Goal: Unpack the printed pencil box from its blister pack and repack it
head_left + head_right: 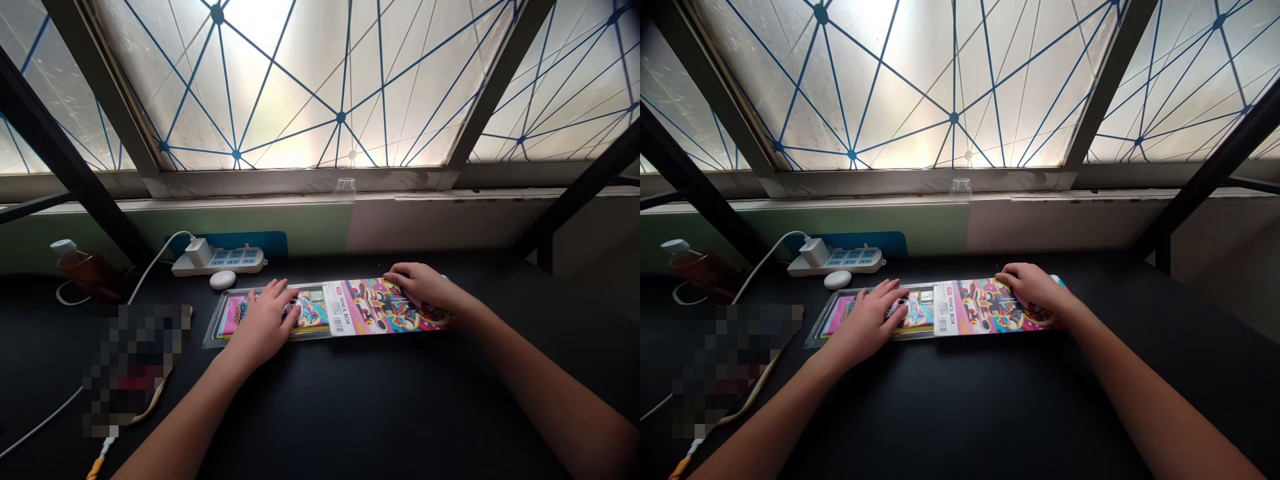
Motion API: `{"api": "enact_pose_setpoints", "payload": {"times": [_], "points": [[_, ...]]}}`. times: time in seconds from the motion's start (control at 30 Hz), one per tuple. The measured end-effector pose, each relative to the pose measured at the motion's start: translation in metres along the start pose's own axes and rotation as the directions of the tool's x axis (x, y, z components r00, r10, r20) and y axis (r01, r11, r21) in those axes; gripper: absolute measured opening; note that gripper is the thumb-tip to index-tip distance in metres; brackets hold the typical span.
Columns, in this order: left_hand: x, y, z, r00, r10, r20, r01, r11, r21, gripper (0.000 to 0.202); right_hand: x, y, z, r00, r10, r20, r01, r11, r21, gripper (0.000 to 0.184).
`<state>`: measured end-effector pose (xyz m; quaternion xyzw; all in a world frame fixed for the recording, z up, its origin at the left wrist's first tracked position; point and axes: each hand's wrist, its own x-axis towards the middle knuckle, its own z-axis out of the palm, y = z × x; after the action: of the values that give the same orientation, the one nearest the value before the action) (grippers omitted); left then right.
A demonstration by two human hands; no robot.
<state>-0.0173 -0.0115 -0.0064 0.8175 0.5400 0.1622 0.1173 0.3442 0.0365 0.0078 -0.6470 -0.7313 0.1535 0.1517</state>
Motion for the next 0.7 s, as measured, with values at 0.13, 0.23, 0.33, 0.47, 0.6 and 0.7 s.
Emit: {"api": "enact_pose_setpoints", "payload": {"times": [0.13, 0.23, 0.33, 0.47, 0.6, 0.7], "points": [[-0.007, 0.021, 0.001, 0.998, 0.001, -0.058, -0.013, 0.979, -0.205, 0.042, -0.004, -0.035, 0.036, 0.999, -0.045, -0.031, 0.046, 0.998, 0.039, 0.035], [-0.012, 0.035, 0.003, 0.991, -0.026, -0.132, -0.029, 0.916, -0.4, 0.043, -0.008, -0.051, 0.05, 0.996, -0.066, -0.056, 0.07, 0.996, 0.063, 0.034], [-0.015, 0.037, 0.0, 0.983, -0.064, -0.171, -0.035, 0.85, -0.525, 0.04, -0.01, -0.053, 0.046, 0.997, -0.063, -0.052, 0.067, 0.994, 0.082, 0.035], [-0.01, 0.016, -0.012, 0.957, -0.061, -0.285, -0.025, 0.957, -0.288, 0.041, -0.011, -0.045, 0.028, 0.996, -0.079, 0.044, 0.073, 0.991, 0.11, 0.039], [-0.006, -0.013, -0.025, 0.949, -0.249, -0.195, 0.213, 0.959, -0.187, 0.064, -0.013, -0.032, 0.013, 0.978, -0.099, 0.184, 0.074, 0.988, 0.138, 0.052], [-0.005, -0.019, -0.03, 0.938, -0.333, -0.101, 0.283, 0.899, -0.335, 0.073, -0.012, -0.023, 0.006, 0.971, -0.07, 0.229, 0.048, 0.994, 0.102, 0.059]]}}
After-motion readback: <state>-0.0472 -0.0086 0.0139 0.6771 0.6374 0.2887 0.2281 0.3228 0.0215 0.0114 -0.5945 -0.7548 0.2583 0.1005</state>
